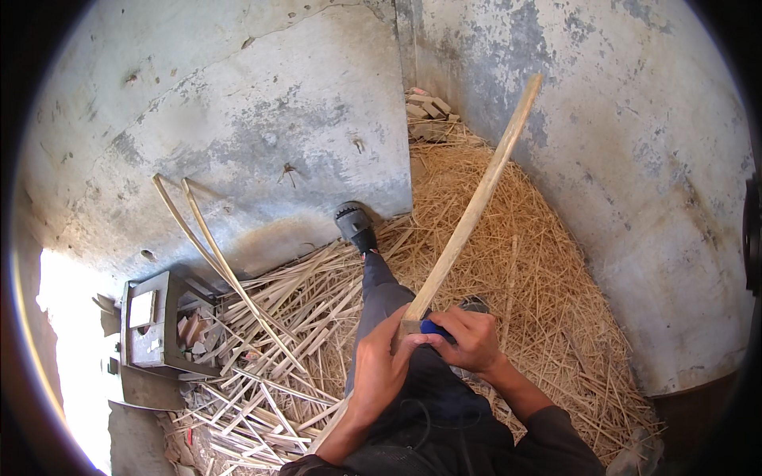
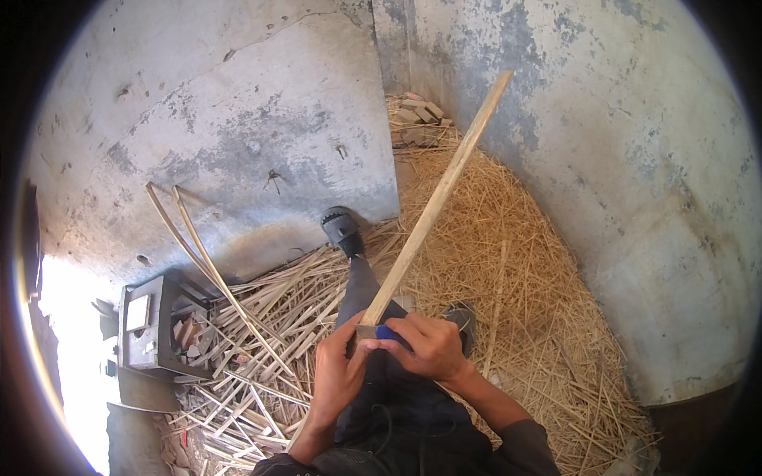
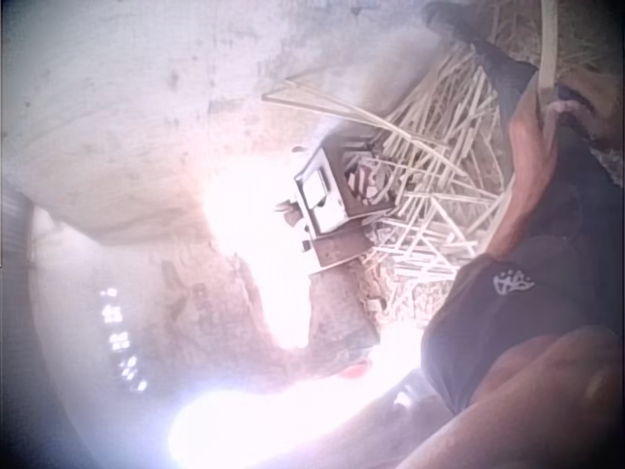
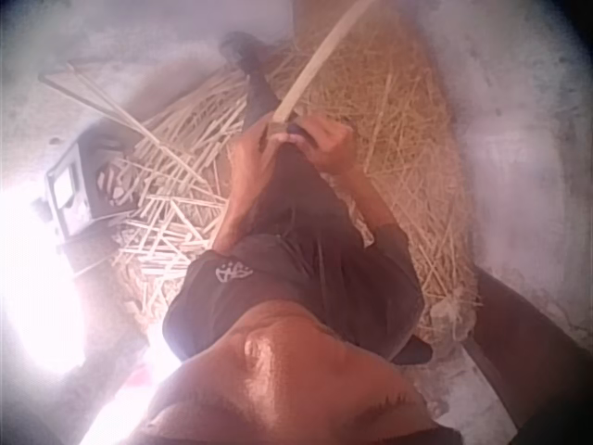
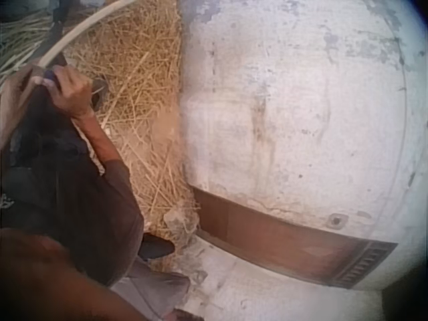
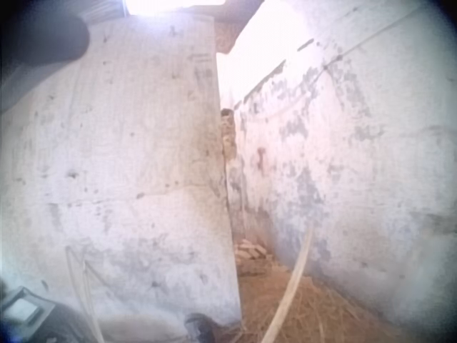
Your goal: The person sits on a straw-covered floor and uses a utility knife to shave thin strips from a long wooden stick. They hold the stick with their left hand and repeatedly scrape the blade along its length, creating wood shavings that fall to the ground.
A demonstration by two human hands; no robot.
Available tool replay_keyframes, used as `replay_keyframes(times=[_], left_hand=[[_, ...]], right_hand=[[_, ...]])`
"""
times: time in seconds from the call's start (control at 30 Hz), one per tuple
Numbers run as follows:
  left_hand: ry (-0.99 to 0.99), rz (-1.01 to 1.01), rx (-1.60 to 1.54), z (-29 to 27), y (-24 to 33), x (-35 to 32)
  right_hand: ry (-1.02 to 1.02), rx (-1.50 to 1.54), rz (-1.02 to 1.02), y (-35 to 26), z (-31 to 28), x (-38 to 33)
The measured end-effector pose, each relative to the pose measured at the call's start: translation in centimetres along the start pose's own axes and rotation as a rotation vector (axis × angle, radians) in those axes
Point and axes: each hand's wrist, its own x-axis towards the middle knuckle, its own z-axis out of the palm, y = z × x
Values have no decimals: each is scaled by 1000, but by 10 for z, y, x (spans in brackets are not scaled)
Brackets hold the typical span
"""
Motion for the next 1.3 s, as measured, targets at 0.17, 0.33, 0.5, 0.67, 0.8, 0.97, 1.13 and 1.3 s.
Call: replay_keyframes(times=[0.17, 0.33, 0.5, 0.67, 0.8, 0.97, 1.13, 1.3], left_hand=[[21, 18, 11, 0, 1, -1], [34, -64, 3, -2, 6, -2], [49, -94, -7, -1, 7, -3], [42, -87, 4, -2, 5, -5], [18, -77, 18, -5, 3, -4], [28, -60, 107, -6, 0, -7], [39, -171, 126, -6, -19, -32], [55, -140, 117, -9, -22, -33]], right_hand=[[-15, -15, -2, -1, 0, 0], [-11, -67, -20, 0, -1, 1], [-6, -118, -46, 0, -2, 2], [21, -119, -63, 0, -1, 3], [28, -136, -73, 2, -1, 3], [138, -157, 7, 17, -7, 8], [177, -140, 94, 47, -31, 26], [147, -141, 59, 53, -34, 28]])
